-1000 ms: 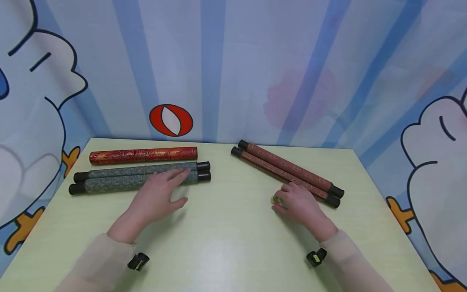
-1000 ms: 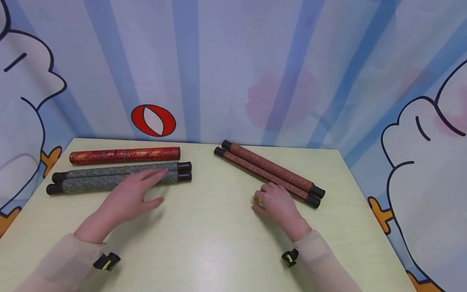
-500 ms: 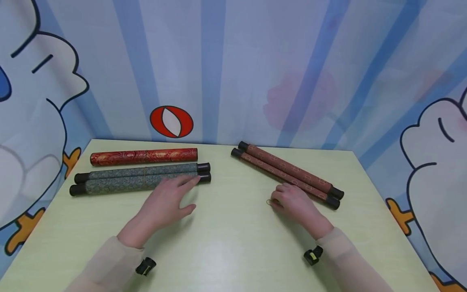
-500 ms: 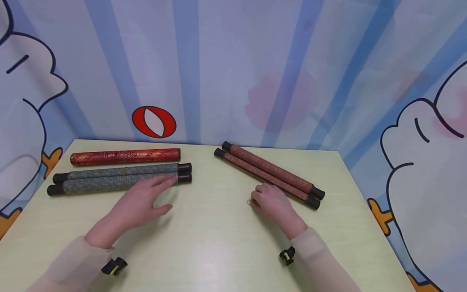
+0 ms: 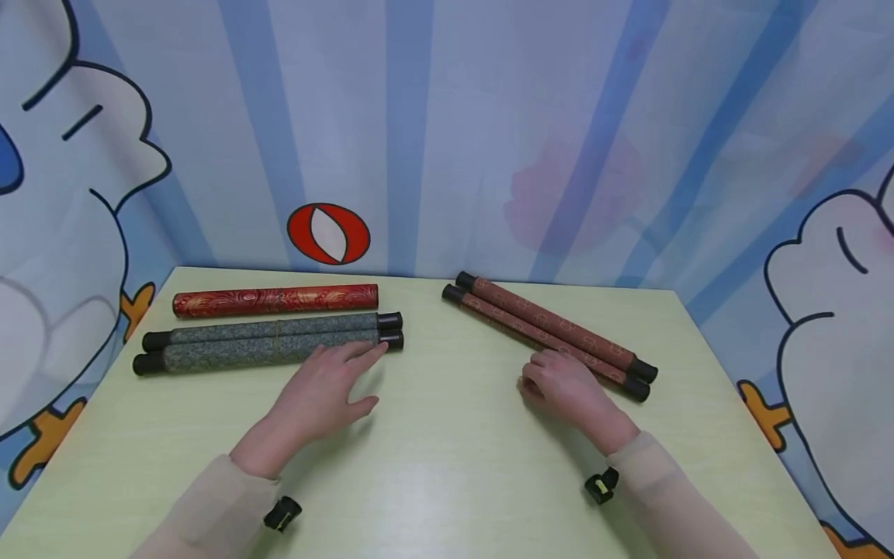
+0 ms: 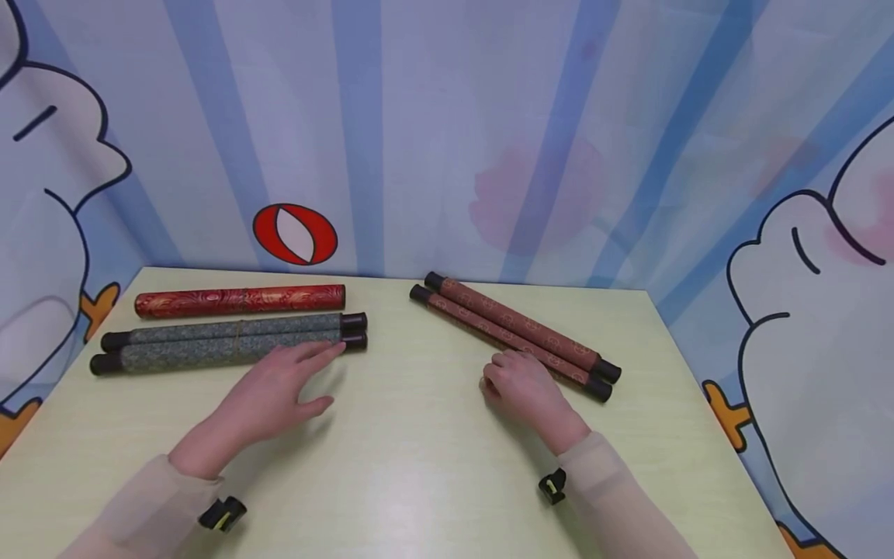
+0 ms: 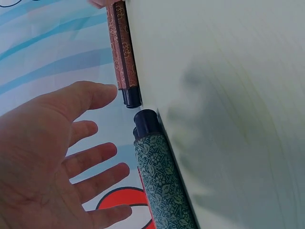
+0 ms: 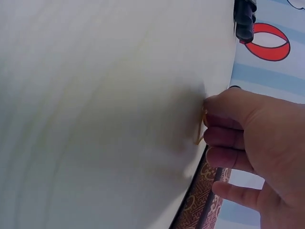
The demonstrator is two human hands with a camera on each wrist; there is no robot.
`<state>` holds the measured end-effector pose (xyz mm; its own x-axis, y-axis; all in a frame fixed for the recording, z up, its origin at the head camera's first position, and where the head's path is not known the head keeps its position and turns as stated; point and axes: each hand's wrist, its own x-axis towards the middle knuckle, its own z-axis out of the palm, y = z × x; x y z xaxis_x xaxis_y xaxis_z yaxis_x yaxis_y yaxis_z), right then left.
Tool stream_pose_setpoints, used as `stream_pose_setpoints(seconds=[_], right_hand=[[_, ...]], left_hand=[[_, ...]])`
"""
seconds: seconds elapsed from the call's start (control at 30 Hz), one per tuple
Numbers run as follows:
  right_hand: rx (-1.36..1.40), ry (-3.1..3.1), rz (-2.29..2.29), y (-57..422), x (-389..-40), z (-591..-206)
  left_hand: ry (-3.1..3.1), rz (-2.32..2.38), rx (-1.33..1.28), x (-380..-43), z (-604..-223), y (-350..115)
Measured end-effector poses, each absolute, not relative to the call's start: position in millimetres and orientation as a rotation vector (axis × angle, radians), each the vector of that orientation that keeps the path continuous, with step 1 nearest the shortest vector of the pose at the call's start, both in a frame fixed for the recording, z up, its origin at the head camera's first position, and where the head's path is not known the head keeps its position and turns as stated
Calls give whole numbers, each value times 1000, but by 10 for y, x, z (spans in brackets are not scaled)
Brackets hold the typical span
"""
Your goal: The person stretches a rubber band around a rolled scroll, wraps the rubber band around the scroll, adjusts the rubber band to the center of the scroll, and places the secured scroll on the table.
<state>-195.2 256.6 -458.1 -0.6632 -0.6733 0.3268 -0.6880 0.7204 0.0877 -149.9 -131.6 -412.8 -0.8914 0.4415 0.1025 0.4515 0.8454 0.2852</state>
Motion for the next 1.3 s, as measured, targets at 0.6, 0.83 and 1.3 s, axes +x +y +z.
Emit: stream_pose_setpoints(seconds=[0.6,0.83,1.3], right_hand=[[1007,-2644,284,2546,-1942,-4426],[964,-2636,769,2381,-1921,-4063],[1107,-2323,1006,2031,-1773,-3636]], left_hand=[[-2965,-479,-773,-1505,-4123,-1168],[-2875,-614,-823,-1509,-4040,-1025],[-2732,-1198,-790,-1553,-3785,-492]])
